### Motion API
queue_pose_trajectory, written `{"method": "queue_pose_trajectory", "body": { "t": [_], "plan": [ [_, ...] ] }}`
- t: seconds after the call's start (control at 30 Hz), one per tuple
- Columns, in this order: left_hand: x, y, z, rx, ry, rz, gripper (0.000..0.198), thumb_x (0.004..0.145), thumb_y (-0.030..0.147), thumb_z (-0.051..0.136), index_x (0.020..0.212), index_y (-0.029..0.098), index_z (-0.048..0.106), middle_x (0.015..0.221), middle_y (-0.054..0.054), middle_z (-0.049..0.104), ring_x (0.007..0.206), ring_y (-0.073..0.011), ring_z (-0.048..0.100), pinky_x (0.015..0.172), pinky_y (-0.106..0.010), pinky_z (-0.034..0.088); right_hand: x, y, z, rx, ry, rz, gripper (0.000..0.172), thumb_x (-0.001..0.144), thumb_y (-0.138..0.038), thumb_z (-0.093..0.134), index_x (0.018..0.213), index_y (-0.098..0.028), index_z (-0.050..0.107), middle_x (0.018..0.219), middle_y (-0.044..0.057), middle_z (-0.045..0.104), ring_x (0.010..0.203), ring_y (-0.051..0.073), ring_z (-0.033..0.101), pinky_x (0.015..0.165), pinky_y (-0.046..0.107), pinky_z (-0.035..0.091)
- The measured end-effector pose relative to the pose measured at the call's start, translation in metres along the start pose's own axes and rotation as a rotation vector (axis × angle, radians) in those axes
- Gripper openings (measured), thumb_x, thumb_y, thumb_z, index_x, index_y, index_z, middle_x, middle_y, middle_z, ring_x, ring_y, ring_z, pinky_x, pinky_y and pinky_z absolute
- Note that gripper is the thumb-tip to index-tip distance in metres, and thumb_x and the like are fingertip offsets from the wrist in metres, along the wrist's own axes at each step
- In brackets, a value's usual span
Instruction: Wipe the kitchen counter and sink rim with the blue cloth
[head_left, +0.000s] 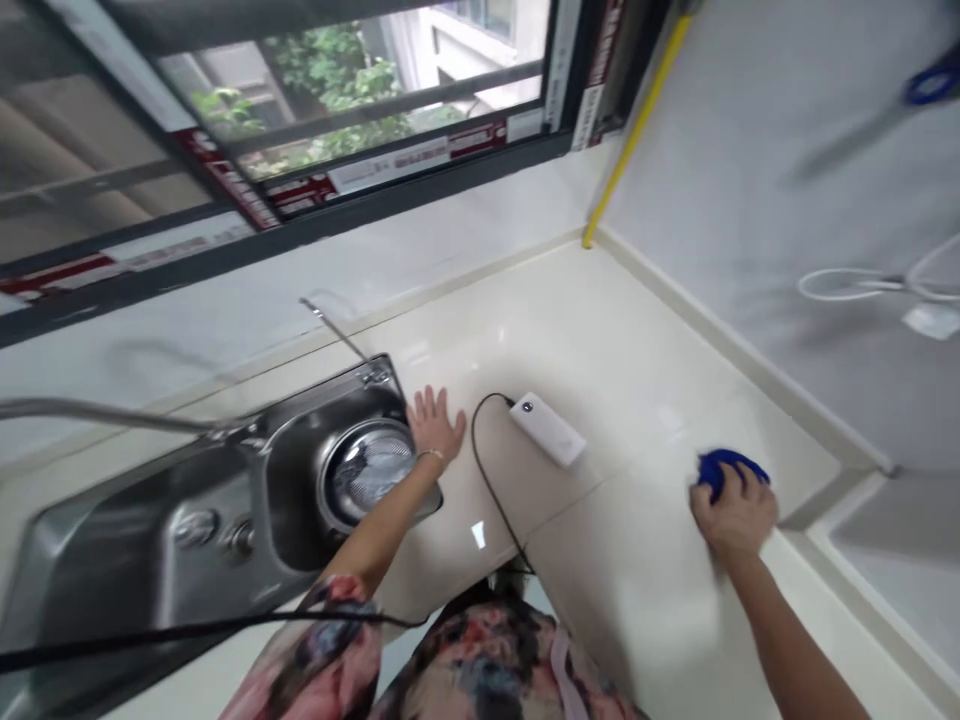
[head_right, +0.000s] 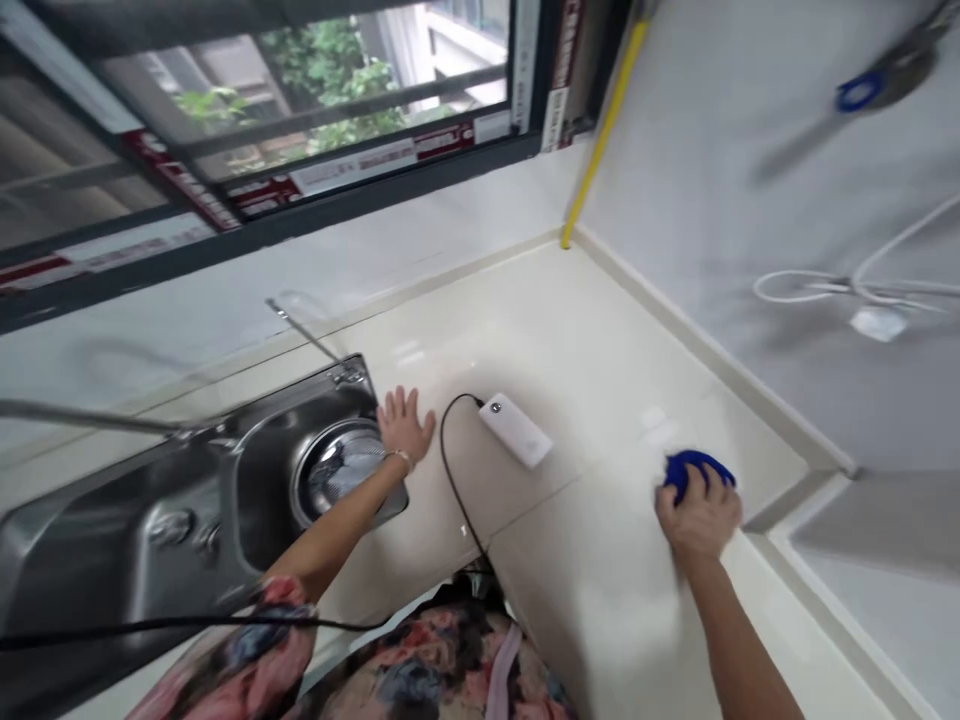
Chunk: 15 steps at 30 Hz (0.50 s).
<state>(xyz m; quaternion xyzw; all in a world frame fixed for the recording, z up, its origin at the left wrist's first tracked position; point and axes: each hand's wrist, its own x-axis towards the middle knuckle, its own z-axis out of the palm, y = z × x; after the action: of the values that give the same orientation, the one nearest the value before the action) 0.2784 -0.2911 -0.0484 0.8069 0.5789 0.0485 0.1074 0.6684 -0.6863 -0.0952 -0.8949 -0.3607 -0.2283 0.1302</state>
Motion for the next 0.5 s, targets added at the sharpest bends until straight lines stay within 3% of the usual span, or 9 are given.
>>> {"method": "queue_pose_trajectory", "body": {
  "t": [0.23, 0.5],
  "plan": [
    [0.005, -0.002, -0.001, 0.022, 0.039, 0.032, 0.068, 0.107, 0.042, 0.046, 0.166, 0.008, 0.043, 0.177, -0.020, 0.025, 0.165, -0.0406, 0.014, 0.134, -0.065, 0.014, 0.070, -0.012, 0.045, -0.069, -0.013, 0.119, 0.058, 0.090, -0.040, 0.051, 0.138, -0.013, 0.067, 0.145, 0.021, 0.059, 0.133, 0.043, 0.050, 0.113, 0.064, 0.041],
    [0.015, -0.003, -0.003, 0.013, 0.080, 0.033, 0.077, 0.108, 0.055, 0.023, 0.164, 0.007, 0.045, 0.175, -0.021, 0.028, 0.164, -0.0408, 0.017, 0.133, -0.066, 0.015, 0.160, -0.038, 0.071, -0.061, -0.182, 0.239, 0.060, 0.093, -0.035, 0.050, 0.146, -0.012, 0.064, 0.156, 0.019, 0.053, 0.143, 0.043, 0.039, 0.122, 0.061, 0.032]
  ]
}}
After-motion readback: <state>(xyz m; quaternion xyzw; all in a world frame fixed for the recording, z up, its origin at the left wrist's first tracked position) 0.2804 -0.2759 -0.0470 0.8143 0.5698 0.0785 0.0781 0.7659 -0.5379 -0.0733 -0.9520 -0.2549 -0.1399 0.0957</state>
